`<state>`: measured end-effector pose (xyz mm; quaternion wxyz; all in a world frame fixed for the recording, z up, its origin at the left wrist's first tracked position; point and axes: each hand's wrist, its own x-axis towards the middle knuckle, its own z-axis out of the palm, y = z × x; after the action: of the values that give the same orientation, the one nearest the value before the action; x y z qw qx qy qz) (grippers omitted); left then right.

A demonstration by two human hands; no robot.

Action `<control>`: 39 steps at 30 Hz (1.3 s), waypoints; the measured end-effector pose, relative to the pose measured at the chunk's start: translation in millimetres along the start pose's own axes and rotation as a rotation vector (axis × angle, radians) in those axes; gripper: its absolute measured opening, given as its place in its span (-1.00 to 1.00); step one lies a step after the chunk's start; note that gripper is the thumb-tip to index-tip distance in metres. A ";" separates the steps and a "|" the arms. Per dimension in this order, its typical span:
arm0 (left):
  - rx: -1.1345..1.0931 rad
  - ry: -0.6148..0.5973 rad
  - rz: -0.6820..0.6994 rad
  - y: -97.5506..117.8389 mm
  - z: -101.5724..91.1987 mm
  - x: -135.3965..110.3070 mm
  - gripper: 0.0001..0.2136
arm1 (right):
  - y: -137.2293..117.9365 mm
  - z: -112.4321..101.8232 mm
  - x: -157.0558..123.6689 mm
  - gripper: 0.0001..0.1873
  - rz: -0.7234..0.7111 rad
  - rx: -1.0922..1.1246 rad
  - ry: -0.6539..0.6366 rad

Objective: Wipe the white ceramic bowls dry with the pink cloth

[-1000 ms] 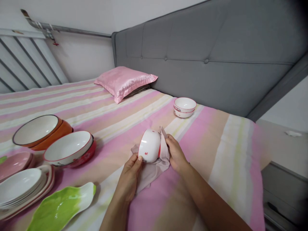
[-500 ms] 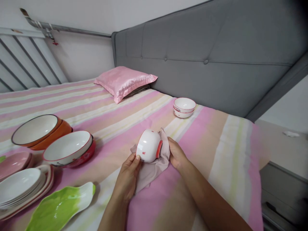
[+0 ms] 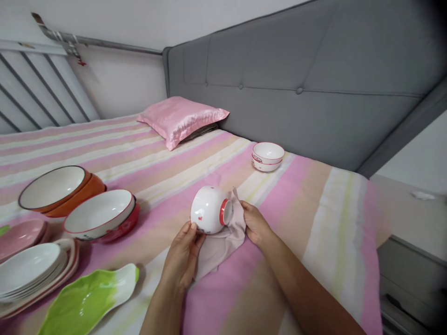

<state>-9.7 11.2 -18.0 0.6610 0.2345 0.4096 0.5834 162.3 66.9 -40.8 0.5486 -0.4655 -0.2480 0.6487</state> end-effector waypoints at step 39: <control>0.026 0.066 -0.004 -0.1 3.6 -4.5 -0.68 | 15.4 16.7 -5.1 -0.46 -0.275 -0.301 -0.079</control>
<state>-6.6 7.5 -14.9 0.6452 0.2227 0.4394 0.5840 140.1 61.0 -44.6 0.5462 -0.4780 -0.4247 0.5412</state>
